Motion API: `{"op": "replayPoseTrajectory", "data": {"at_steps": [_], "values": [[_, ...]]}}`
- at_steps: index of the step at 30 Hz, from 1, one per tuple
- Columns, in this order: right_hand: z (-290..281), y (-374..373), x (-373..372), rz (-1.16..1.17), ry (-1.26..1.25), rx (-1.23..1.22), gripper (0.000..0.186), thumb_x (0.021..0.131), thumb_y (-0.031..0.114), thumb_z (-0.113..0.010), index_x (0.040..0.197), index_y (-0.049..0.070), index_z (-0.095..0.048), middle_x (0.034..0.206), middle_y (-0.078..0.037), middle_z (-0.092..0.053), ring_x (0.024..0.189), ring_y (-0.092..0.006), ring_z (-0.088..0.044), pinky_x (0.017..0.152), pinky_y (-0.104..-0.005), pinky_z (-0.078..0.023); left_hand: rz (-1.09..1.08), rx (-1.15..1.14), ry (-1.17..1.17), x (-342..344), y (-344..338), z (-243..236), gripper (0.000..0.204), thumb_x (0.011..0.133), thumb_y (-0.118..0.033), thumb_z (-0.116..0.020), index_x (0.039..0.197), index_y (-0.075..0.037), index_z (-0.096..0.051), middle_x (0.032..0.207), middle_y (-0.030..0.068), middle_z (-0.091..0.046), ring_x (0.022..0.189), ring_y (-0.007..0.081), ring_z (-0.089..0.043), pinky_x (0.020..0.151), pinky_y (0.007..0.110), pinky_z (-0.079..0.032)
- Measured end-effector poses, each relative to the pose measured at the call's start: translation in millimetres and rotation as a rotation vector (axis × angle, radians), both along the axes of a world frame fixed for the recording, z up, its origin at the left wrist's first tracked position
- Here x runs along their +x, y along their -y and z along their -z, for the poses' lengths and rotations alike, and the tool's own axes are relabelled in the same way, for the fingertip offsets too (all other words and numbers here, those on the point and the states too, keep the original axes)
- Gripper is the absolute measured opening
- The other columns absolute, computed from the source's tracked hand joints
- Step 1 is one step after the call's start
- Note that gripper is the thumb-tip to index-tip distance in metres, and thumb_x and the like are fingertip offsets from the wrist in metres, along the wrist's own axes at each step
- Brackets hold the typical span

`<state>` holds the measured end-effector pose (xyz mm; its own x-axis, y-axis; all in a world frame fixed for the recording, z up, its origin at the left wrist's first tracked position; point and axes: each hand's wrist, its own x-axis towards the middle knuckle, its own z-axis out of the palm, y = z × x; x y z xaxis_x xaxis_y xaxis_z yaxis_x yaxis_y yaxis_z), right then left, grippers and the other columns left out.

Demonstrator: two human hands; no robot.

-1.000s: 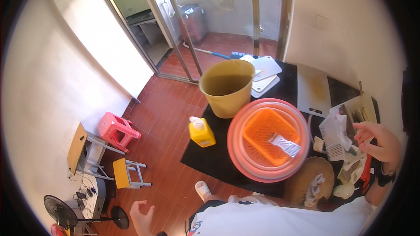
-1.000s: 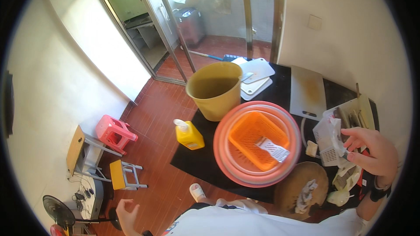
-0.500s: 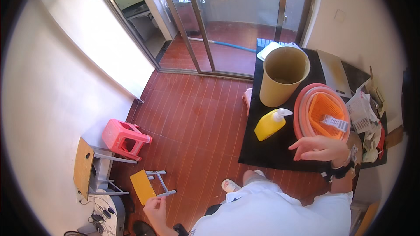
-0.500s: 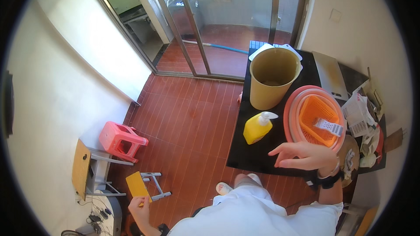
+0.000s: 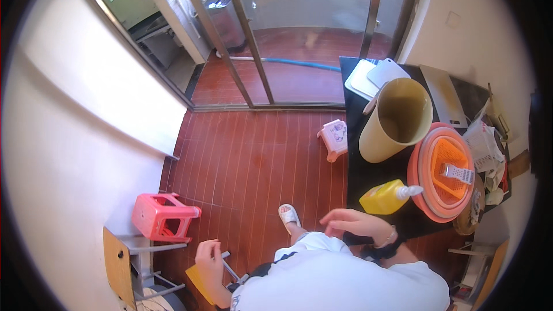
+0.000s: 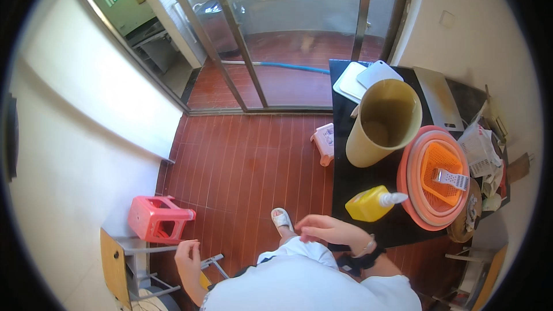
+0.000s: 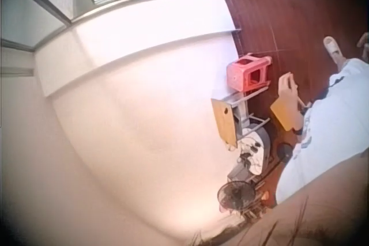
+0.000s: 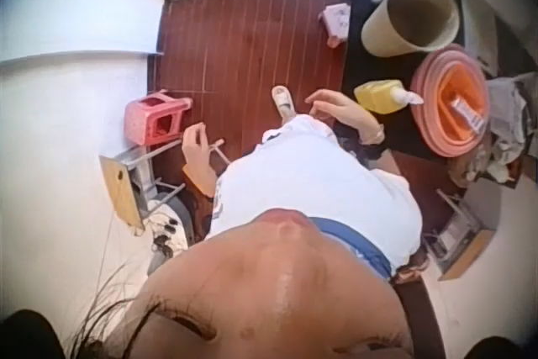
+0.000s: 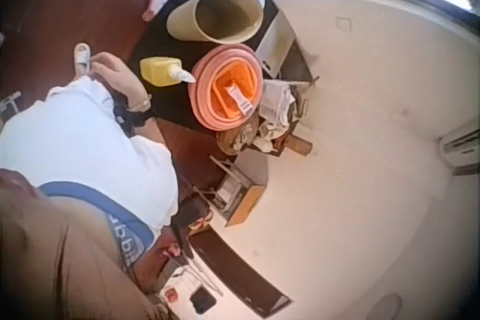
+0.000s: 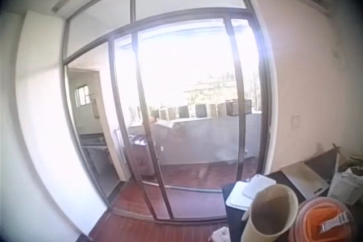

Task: Organizing and packing various kitchen bowls, tools, and cutting boards into a storage bin.

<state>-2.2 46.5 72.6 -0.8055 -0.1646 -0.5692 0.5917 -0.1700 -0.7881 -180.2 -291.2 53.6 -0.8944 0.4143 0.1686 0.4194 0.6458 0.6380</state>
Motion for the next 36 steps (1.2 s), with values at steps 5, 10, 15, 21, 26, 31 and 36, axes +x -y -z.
{"op": "replayPoseTrajectory", "data": {"at_steps": [5, 10, 15, 21, 26, 31, 36], "values": [[20, -2, -61, 0.461, -0.095, 0.065, 0.029, 0.091, 0.023, -0.050, 0.112, 0.003, -0.050, 0.096, -0.010, -0.058, 0.091, -0.0149, -0.056, 0.080, -0.0253, -0.047, 0.100, -0.028, -0.041, -92, -34, -24, 0.007, 0.071, 0.003, -0.063, 0.074, 0.002, -0.057, 0.077, 0.0127, -0.059, 0.073, 0.0251, -0.058, 0.067, 0.032, -0.046], [66, -34, -101, 0.717, -0.076, 0.182, 0.030, 0.089, 0.019, -0.053, 0.113, 0.001, -0.049, 0.096, -0.009, -0.057, 0.084, -0.0128, -0.056, 0.070, -0.0254, -0.048, 0.225, -0.057, -0.012, -187, -100, -15, 0.008, 0.078, -0.003, -0.057, 0.085, 0.001, -0.059, 0.084, 0.0138, -0.059, 0.078, 0.0274, -0.058, 0.070, 0.033, -0.045], [143, -109, -156, 1.263, -0.131, 0.586, 0.042, 0.082, 0.018, -0.061, 0.115, 0.000, -0.044, 0.109, -0.017, -0.049, 0.088, -0.0212, -0.056, 0.072, -0.0317, -0.048, 0.470, -0.076, -0.006, -267, -200, -2, 0.013, 0.080, -0.004, -0.055, 0.091, 0.000, -0.061, 0.086, 0.0144, -0.060, 0.081, 0.0271, -0.060, 0.073, 0.033, -0.046], [227, -241, -213, 1.526, 0.144, 1.521, 0.063, 0.069, 0.015, -0.068, 0.121, -0.001, -0.037, 0.115, -0.025, -0.043, 0.111, -0.0386, -0.041, 0.091, -0.0448, -0.039, 0.758, -0.193, 0.219, -369, -329, 32, 0.026, 0.081, -0.018, -0.059, 0.101, -0.001, -0.058, 0.091, 0.0159, -0.062, 0.083, 0.0276, -0.061, 0.074, 0.034, -0.047], [227, -305, -222, 1.646, 0.878, 1.530, 0.058, 0.069, 0.014, -0.067, 0.119, 0.003, -0.040, 0.111, -0.019, -0.045, 0.102, -0.0359, -0.047, 0.083, -0.0467, -0.042, 0.796, -0.588, 0.291, -438, -424, 32, 0.041, 0.082, -0.030, -0.060, 0.106, 0.003, -0.055, 0.094, 0.0194, -0.063, 0.088, 0.0281, -0.062, 0.075, 0.035, -0.047], [236, -316, -209, 1.528, 1.071, 1.444, 0.026, 0.074, 0.014, -0.059, 0.092, 0.005, -0.044, 0.094, -0.018, -0.051, 0.082, -0.0374, -0.056, 0.067, -0.0451, -0.049, 1.125, -0.486, 0.231, -467, -538, 31, 0.037, 0.084, -0.028, -0.057, 0.105, 0.002, -0.055, 0.093, 0.0185, -0.064, 0.085, 0.0254, -0.062, 0.074, 0.032, -0.047], [238, -321, -208, 1.759, 0.842, 1.213, 0.027, 0.081, 0.025, -0.055, 0.093, 0.003, -0.044, 0.084, -0.024, -0.057, 0.075, -0.0427, -0.057, 0.064, -0.0494, -0.046, 1.500, -0.371, 0.302, -425, -676, 59, 0.034, 0.083, -0.028, -0.059, 0.099, 0.002, -0.056, 0.086, 0.0183, -0.064, 0.080, 0.0270, -0.063, 0.072, 0.033, -0.048]]}}
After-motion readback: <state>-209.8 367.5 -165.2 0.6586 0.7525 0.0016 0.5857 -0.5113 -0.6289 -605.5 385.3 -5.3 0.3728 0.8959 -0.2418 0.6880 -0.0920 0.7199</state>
